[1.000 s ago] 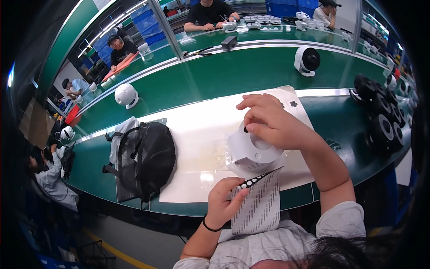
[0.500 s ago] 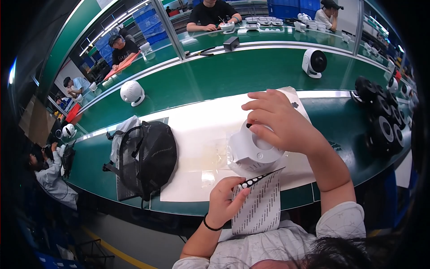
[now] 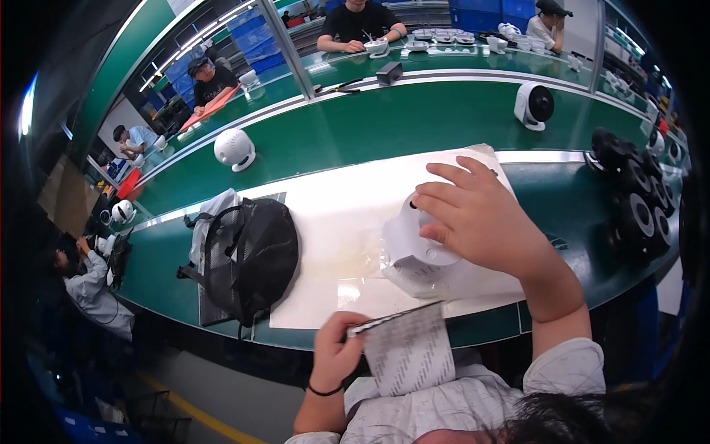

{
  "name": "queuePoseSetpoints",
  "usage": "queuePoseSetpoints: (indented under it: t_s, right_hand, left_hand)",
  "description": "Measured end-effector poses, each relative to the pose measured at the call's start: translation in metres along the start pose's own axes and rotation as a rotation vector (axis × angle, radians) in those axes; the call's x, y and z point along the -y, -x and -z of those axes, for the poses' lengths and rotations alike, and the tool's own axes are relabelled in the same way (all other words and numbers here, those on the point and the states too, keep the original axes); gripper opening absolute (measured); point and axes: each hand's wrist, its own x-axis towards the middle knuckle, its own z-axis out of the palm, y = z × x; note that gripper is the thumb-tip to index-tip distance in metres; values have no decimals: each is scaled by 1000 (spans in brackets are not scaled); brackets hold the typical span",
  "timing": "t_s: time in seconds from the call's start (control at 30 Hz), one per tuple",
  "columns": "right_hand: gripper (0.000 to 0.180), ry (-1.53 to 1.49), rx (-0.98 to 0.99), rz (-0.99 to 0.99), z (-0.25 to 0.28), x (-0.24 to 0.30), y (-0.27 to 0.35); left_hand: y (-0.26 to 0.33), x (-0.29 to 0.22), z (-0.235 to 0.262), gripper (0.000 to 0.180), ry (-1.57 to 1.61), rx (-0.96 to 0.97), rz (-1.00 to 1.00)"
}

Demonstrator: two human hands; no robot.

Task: Manually assembling components and applying adhesive parts to spherical security camera housings on an assembly line.

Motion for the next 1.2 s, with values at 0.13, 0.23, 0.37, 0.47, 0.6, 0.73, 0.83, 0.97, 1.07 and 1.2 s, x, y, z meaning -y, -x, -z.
queuePoseSetpoints:
  t_s: [0.13,0.23,0.37,0.47,0.6,0.73,0.83,0.97,1.07,1.2]
  right_hand:
    - [38,-156,33,26,-7,-12,-5]
    - [47,-186,22,-65,3,-10,-5]
    - [55,-75,88,-98,-9,-17,2]
    - [54,-62,115,-147,-13,-17,5]
    - [58,-129,224,-234,-22,-23,9]
    - [60,-142,303,-334,-7,-6,1]
    - [63,-92,372,-378,-8,-3,-2]
    - [68,-75,378,-381,-10,-15,3]
    - [67,-54,347,-371,-18,-24,6]
    - [62,-141,313,-382,-19,-48,11]
  left_hand:
    - [13,-20,56,15,223,-360,-319]
    - [28,-45,112,19,504,-461,-542]
    - [53,-29,186,19,877,-133,-718]
    - [76,-30,206,23,1101,-270,-785]
    - [101,-27,222,26,1128,-405,-792]
    - [109,-28,228,32,1170,-367,-752]
    - [123,-31,240,29,1147,-335,-692]
    - [151,-52,245,36,1031,-512,-856]
    - [171,-42,255,35,853,-612,-909]
    - [209,-49,281,27,405,-937,-874]
